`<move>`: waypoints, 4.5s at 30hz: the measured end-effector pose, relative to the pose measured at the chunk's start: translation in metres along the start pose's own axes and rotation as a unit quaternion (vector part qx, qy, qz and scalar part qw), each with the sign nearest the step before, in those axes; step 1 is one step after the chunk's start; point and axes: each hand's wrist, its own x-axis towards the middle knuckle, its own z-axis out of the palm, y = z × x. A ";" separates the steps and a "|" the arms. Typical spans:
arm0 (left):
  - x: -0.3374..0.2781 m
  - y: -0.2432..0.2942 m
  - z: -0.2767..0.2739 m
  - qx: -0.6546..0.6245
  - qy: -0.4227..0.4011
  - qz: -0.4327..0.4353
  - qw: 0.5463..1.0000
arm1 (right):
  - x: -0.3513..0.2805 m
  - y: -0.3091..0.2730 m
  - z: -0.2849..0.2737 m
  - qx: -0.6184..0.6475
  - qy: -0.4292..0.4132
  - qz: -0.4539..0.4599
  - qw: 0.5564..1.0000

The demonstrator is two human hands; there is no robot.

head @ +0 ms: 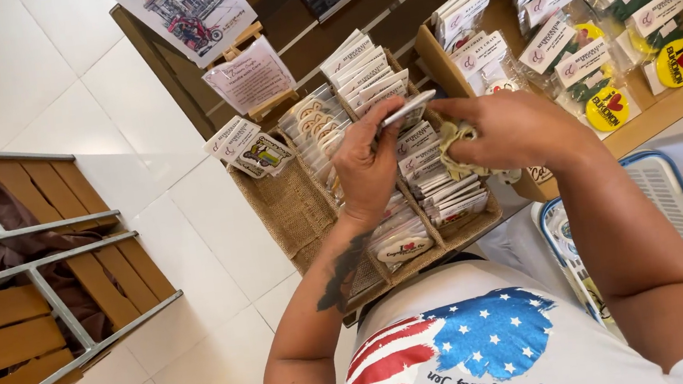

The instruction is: Organizing and cleaning refrigerator magnets in a display box within a store.

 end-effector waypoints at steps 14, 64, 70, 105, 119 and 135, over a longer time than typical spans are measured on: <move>-0.002 -0.018 -0.017 0.235 0.002 0.130 0.963 | 0.045 0.007 0.010 -0.225 -0.092 -0.042 0.969; 0.001 -0.026 -0.016 0.254 -0.007 0.187 0.949 | 0.061 0.004 0.023 -0.258 -0.088 -0.113 0.955; -0.002 -0.025 -0.007 0.273 -0.039 0.202 0.940 | 0.060 0.010 0.033 -0.281 -0.065 -0.129 0.949; -0.025 0.000 -0.024 0.453 -0.052 0.083 0.886 | 0.034 0.032 0.020 -0.136 -0.024 -0.044 0.989; -0.032 -0.019 -0.015 0.464 -0.018 0.079 0.882 | 0.030 0.022 0.018 -0.152 -0.041 -0.066 0.985; -0.036 0.017 -0.012 0.471 -0.150 0.016 0.869 | 0.055 0.029 0.012 -0.221 -0.110 -0.086 0.965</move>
